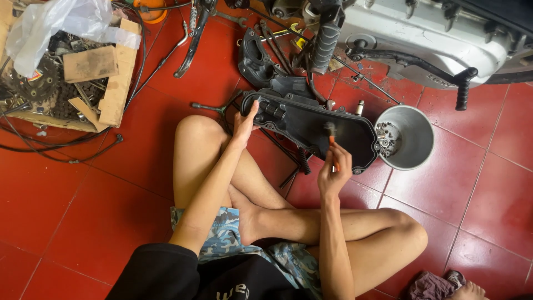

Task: Applying polish or a protective coating to a motorcycle plastic component using a brush.

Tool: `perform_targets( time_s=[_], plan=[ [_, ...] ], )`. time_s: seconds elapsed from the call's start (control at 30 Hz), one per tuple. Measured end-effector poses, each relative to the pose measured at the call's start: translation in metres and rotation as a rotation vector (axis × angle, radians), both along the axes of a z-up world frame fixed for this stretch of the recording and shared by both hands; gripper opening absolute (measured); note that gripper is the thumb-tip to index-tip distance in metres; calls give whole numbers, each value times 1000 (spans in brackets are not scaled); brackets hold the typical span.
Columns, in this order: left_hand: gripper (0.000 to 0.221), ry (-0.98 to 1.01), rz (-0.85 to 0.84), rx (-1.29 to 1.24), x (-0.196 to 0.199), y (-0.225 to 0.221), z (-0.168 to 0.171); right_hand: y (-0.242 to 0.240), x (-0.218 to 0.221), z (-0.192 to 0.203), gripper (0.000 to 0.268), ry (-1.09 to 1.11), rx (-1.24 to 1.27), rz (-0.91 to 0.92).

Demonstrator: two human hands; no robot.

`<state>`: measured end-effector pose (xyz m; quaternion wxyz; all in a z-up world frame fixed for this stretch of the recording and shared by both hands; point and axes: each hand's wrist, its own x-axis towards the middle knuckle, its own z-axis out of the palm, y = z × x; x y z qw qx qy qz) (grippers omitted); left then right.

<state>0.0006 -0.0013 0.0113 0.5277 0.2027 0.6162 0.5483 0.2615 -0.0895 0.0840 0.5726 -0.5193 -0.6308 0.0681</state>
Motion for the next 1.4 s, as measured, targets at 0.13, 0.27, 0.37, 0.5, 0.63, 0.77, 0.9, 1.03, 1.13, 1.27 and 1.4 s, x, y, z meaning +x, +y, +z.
perform_targets(
  time_s=[0.13, 0.27, 0.37, 0.5, 0.63, 0.77, 0.9, 1.03, 1.13, 1.27, 1.4],
  plan=[
    [58, 3, -1, 0, 0, -2, -1, 2, 6, 1, 10, -24, 4, 4],
    [59, -3, 1, 3, -1, 1, -8, 6, 24, -4, 11, -6, 58, -125],
    [58, 1, -4, -3, -1, 0, -6, 0, 3, 8, 13, 5, 14, -51],
    [59, -7, 0, 4, 3, 1, 6, -1, -16, 18, 13, -21, -27, 45],
    [59, -29, 26, 14, 3, 2, -6, -1, 8, 8, 13, -24, 1, -26],
    [57, -65, 23, 28, 4, 3, -3, -4, 8, -6, 14, -42, -60, -45],
    [55, -72, 34, 43, 7, 5, -8, -16, -17, -3, 14, 11, -151, 54],
    [51, -116, 69, 40, 8, 8, -17, -11, -5, -2, 13, -79, -80, 13],
    [49, -126, 71, 32, 9, 11, -28, -11, 3, -9, 14, -100, -98, -46],
    [54, -117, 62, 47, 18, 24, -75, -11, -14, -4, 16, -169, -194, 99],
    [61, -115, 57, 62, 29, 35, -115, 4, -35, 22, 14, -157, -166, 128]
  ],
)
